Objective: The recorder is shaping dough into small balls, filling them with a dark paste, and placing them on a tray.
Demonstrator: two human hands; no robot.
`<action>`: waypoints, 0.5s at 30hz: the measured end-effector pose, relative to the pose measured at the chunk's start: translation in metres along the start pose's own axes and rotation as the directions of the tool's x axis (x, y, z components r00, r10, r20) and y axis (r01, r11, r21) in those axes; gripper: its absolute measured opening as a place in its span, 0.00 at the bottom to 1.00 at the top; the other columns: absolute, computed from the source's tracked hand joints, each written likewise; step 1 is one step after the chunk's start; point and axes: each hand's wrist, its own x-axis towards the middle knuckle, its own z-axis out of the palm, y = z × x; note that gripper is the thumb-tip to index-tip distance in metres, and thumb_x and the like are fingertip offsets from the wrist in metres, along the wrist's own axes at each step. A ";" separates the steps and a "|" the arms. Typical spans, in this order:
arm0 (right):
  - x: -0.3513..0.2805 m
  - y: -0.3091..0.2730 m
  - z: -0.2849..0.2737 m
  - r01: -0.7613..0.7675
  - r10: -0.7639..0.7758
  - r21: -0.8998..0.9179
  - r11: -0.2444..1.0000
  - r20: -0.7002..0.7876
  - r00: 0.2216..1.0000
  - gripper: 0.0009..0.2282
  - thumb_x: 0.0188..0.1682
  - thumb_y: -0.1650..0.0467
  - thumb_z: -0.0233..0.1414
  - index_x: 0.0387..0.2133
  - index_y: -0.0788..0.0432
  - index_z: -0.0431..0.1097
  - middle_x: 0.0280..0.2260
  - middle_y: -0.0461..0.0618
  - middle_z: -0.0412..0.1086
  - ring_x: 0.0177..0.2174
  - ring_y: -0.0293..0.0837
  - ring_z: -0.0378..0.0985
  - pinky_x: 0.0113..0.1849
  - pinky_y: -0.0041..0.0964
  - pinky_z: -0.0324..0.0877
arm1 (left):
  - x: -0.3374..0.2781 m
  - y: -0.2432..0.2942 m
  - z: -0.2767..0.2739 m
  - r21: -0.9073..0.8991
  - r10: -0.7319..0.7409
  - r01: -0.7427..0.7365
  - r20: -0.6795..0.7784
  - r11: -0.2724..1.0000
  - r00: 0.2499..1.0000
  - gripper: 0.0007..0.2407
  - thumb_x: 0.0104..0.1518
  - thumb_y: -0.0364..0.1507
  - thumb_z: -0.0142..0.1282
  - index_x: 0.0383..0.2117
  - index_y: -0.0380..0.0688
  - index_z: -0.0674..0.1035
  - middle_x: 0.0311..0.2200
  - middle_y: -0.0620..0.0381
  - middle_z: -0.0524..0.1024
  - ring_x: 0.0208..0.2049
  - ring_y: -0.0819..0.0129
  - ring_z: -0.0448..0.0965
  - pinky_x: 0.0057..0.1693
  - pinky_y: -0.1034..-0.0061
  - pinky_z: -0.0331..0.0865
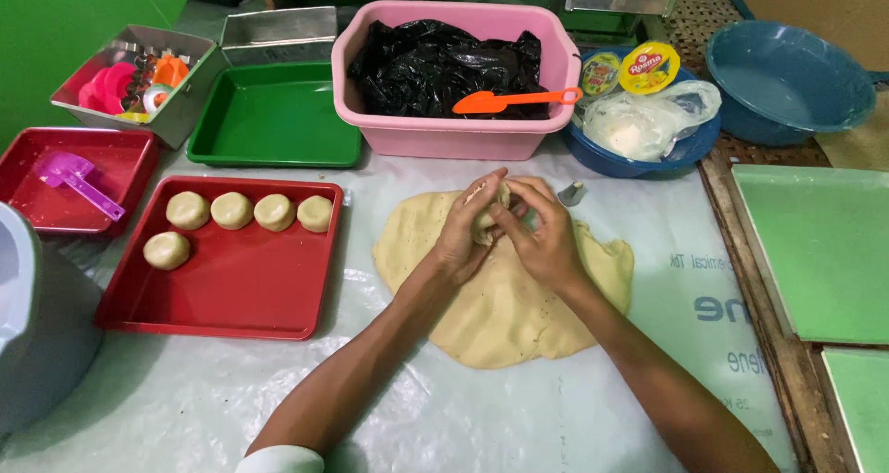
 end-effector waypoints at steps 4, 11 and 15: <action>-0.001 0.000 -0.009 0.163 -0.166 -0.288 0.944 0.017 0.986 0.16 0.50 0.67 0.61 0.52 0.52 0.76 0.53 0.54 0.67 0.51 0.55 0.69 0.55 0.48 0.62 | -0.009 0.021 0.019 0.054 0.040 -0.039 -0.005 0.998 0.999 0.27 0.57 0.35 0.63 0.63 0.42 0.70 0.44 0.44 0.79 0.49 0.57 0.79 0.55 0.61 0.75; -0.002 -0.023 -0.009 -0.028 0.028 -0.006 1.000 -0.010 1.000 0.24 0.56 0.67 0.46 0.63 0.70 0.55 0.58 0.71 0.56 0.55 0.69 0.65 0.55 0.61 0.62 | 0.010 0.020 -0.006 0.167 0.216 -0.211 -0.008 0.963 0.976 0.17 0.59 0.28 0.61 0.54 0.43 0.77 0.17 0.48 0.75 0.15 0.70 0.74 0.23 0.83 0.64; -0.010 0.003 -0.004 -0.099 0.104 0.203 0.974 -0.014 0.994 0.20 0.58 0.69 0.44 0.61 0.67 0.58 0.51 0.65 0.66 0.47 0.55 0.76 0.49 0.49 0.70 | -0.005 0.031 0.008 0.270 0.225 -0.219 0.007 0.938 0.974 0.13 0.61 0.37 0.60 0.49 0.48 0.82 0.10 0.50 0.70 0.08 0.72 0.67 0.19 0.84 0.61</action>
